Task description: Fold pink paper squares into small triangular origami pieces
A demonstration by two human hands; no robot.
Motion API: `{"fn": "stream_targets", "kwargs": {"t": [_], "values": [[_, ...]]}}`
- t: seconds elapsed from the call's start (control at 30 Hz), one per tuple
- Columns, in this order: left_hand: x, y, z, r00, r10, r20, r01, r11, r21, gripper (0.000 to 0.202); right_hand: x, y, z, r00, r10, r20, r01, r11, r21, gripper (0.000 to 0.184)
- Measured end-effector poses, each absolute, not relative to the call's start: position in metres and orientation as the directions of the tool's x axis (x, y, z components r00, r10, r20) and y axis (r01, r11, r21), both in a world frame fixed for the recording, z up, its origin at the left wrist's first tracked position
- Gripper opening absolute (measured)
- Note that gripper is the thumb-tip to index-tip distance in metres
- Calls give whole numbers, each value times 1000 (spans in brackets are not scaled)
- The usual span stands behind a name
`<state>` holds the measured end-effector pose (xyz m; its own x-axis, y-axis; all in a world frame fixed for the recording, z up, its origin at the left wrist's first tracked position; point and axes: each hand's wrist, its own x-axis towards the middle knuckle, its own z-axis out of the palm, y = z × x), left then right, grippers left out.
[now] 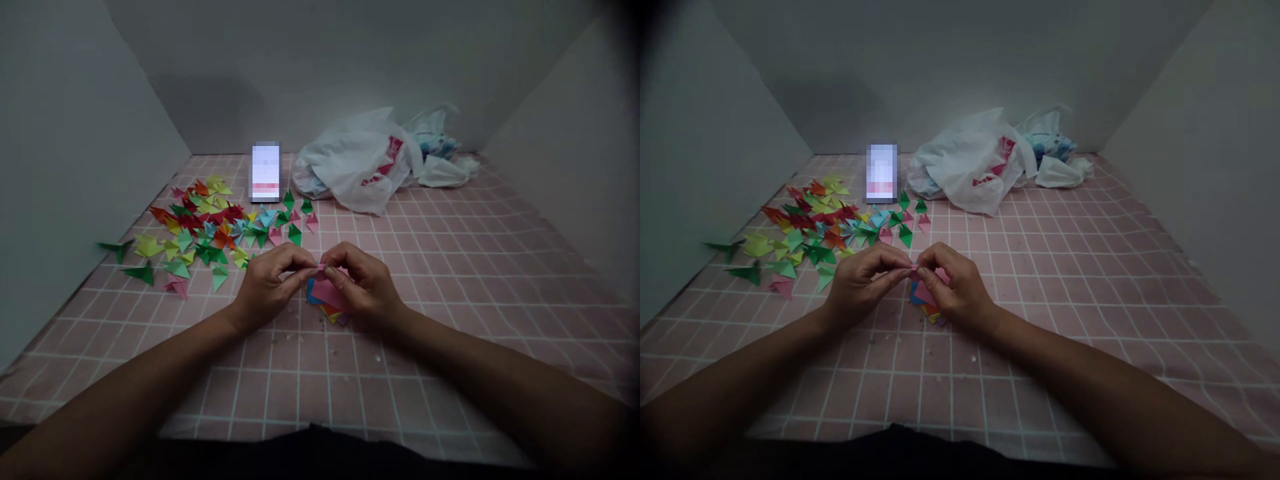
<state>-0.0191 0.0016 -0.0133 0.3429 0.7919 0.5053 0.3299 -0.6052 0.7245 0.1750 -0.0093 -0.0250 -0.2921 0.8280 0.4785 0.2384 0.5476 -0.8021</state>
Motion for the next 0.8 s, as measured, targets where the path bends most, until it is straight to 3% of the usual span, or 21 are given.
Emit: {"fn": "stream_targets", "kwargs": {"t": [0.2, 0.33, 0.5, 0.63, 0.8], "values": [[-19, 1, -12, 362, 794, 489, 382, -605, 699, 12, 174, -7, -27, -284, 814, 506, 238, 571, -786, 7], [-18, 0, -13, 327, 836, 441, 351, -541, 765, 8, 174, -7, -28, -293, 800, 524, 270, 595, -757, 7], [-17, -1, -14, 249, 896, 369, 227, -424, 876, 15, 173, -7, -29, -315, 799, 513, 271, 594, -758, 3], [-16, 0, -16, 216, 938, 270, 50, -287, 957, 23, 174, -8, -28, -293, 848, 442, 294, 520, -802, 12], [-15, 2, -19, 186, 967, 177, -100, -160, 982, 25, 174, -10, -26, -205, 901, 383, 307, 431, -849, 10]]}}
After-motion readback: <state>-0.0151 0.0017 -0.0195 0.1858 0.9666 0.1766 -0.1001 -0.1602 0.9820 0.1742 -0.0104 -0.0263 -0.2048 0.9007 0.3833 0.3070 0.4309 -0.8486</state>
